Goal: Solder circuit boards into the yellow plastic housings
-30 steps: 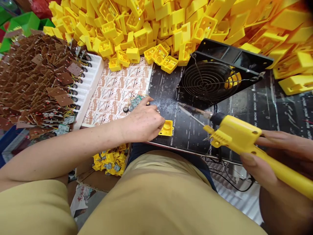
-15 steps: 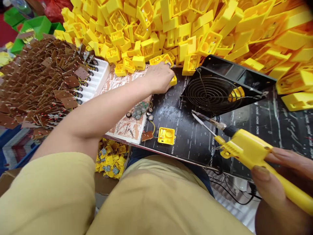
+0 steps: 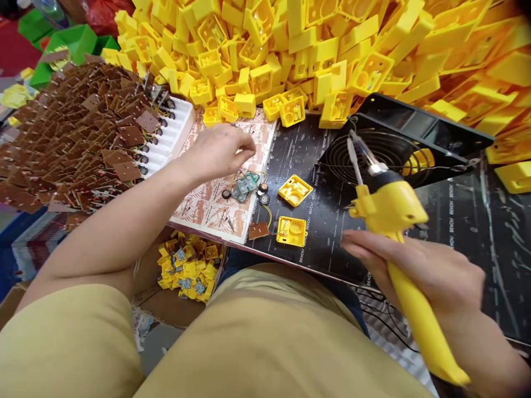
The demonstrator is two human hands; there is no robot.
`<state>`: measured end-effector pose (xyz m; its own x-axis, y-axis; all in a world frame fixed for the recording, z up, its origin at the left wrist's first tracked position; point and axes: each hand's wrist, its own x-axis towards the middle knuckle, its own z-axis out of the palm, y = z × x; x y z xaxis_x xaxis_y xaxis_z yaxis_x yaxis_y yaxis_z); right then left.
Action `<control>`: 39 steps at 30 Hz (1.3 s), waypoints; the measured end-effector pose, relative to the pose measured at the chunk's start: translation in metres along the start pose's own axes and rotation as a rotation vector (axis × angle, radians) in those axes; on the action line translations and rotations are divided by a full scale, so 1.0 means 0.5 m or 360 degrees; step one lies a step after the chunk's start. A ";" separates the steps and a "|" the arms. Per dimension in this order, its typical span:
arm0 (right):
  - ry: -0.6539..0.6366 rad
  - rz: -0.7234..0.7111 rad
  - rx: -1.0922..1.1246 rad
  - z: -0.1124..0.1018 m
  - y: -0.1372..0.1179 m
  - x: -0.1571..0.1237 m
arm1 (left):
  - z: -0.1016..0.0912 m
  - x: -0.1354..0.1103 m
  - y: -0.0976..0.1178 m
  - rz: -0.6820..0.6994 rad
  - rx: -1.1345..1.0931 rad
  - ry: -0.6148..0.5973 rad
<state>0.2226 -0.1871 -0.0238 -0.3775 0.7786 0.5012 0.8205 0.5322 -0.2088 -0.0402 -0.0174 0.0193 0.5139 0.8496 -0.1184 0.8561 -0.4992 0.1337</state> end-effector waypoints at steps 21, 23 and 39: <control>-0.0285 -0.0072 0.0142 0.123 0.002 0.110 | 0.107 -0.080 -0.018 -0.0086 -0.0363 0.0442; -0.0275 -0.0075 0.0142 0.126 0.002 0.107 | 0.126 -0.071 -0.015 -0.0138 -0.0828 0.0523; 0.0098 -0.0120 0.0360 0.015 -0.032 0.052 | 0.117 -0.081 0.049 0.0157 -0.0697 0.0066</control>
<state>0.1965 -0.1727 -0.0136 -0.4015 0.7159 0.5713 0.6714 0.6543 -0.3480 -0.0371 -0.0739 -0.0303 0.5819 0.8120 -0.0456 0.6946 -0.4670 0.5472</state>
